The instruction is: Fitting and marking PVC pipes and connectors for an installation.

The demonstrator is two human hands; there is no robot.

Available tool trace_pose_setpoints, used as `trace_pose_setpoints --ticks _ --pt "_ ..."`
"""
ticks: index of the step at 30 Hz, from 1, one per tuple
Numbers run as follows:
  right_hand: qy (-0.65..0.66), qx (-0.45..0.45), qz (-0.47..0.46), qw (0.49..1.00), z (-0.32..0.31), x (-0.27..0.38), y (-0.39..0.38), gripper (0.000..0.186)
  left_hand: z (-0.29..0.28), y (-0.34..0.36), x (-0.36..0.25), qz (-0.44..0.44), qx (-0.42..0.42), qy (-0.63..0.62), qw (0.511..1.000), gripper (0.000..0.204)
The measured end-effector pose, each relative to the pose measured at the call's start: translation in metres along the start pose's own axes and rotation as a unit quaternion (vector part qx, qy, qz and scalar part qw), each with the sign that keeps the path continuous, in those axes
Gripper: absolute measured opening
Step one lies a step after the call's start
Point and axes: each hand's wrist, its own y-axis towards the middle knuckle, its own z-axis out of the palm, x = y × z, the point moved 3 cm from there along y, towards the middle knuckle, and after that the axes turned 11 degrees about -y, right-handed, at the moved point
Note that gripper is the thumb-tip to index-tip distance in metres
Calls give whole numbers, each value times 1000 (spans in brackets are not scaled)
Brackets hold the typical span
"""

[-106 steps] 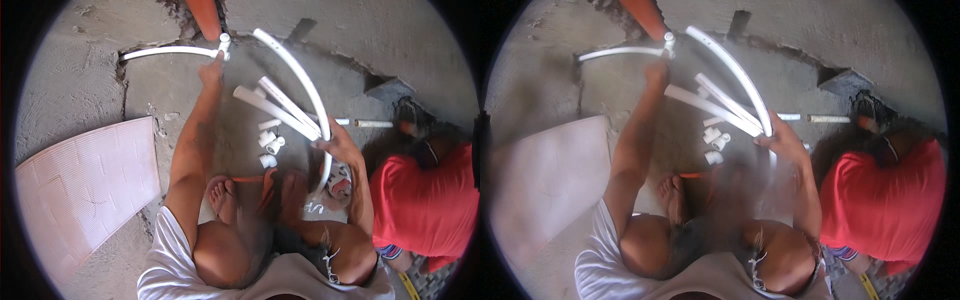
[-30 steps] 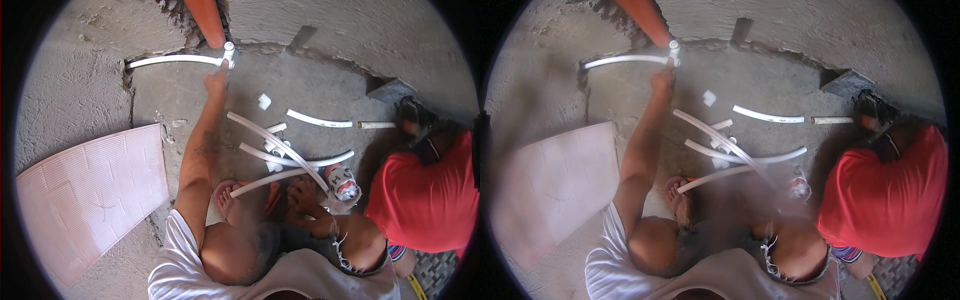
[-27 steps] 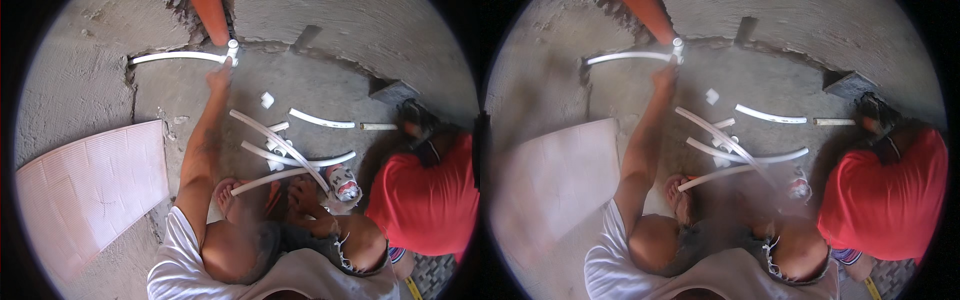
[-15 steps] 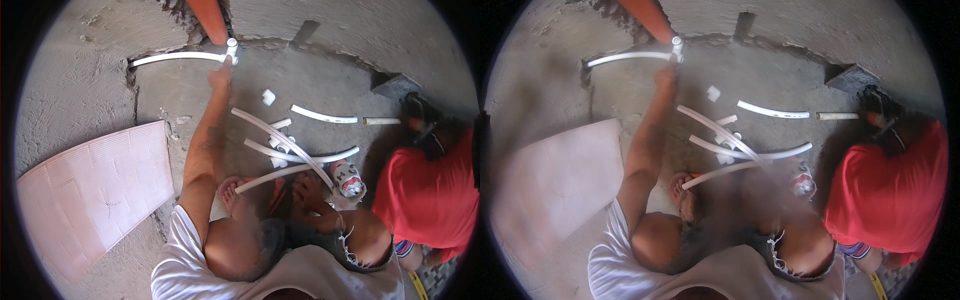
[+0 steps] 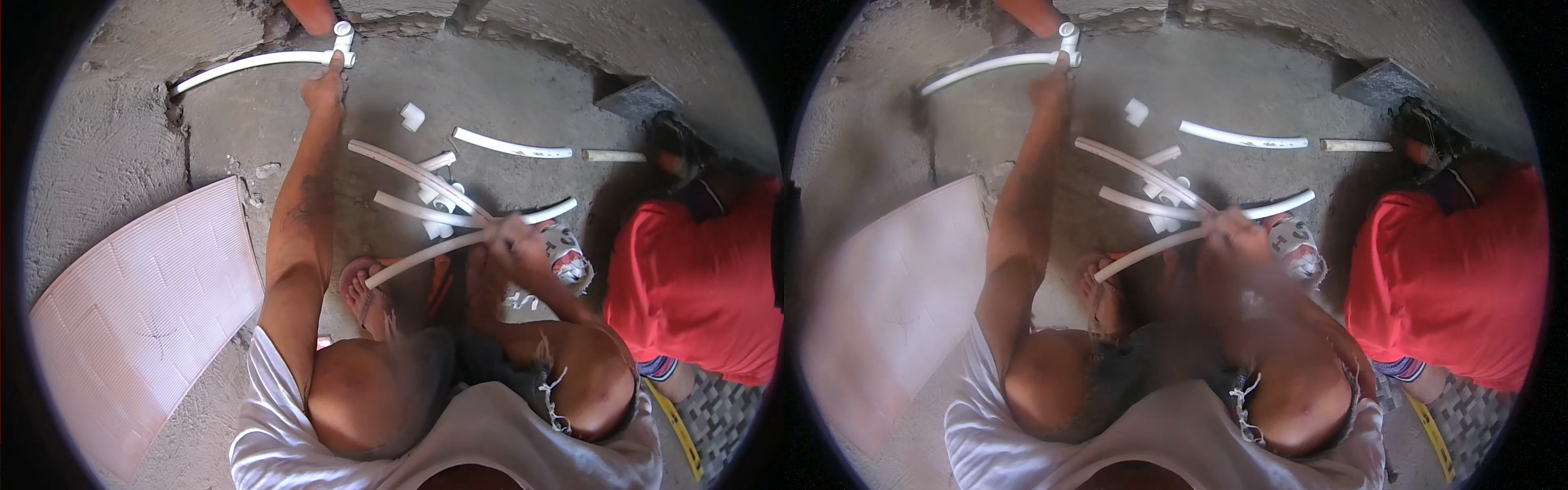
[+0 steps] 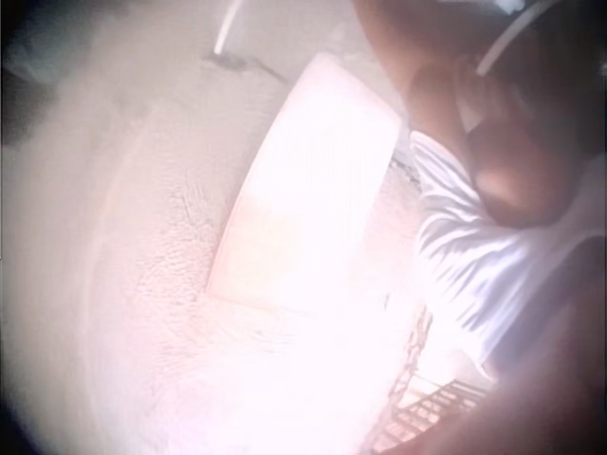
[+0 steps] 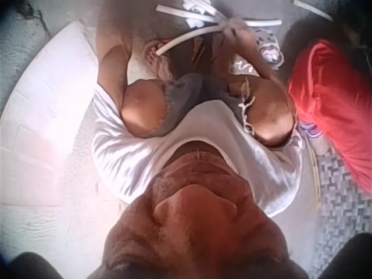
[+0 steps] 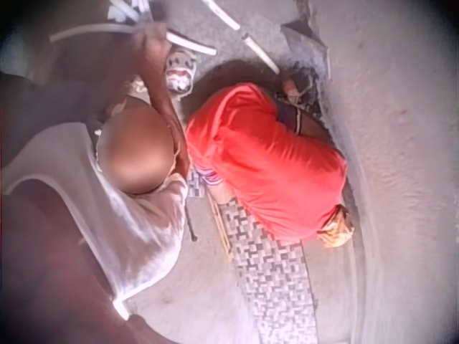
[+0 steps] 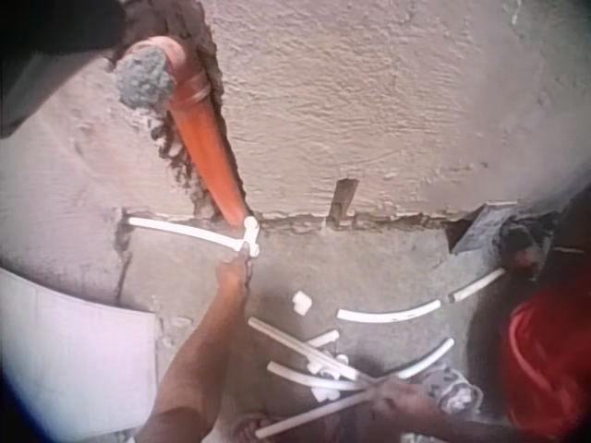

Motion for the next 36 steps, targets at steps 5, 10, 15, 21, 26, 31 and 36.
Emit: trace_pose_setpoints --ticks 5,10,15,21,26,31,36 --pt "-27 -46 142 988 -19 -23 39 8 3 1 9 2 36 -48 998 34" --pt "-81 -67 -53 993 38 -17 -27 13 -11 13 14 32 1 -58 998 33" --pt "85 80 125 985 103 -22 -108 28 4 1 7 20 39 -47 998 34" --pt "-137 38 -25 990 99 -27 -88 34 -17 16 14 6 53 -91 994 32" --pt "-139 45 -9 989 102 -29 -95 31 2 12 14 14 45 -75 996 33" --pt "-143 64 -15 988 96 -25 -88 29 0 0 2 25 29 -8 999 35" --pt "-125 118 30 985 82 -8 -84 25 1 1 3 20 -1 -10 1000 35"
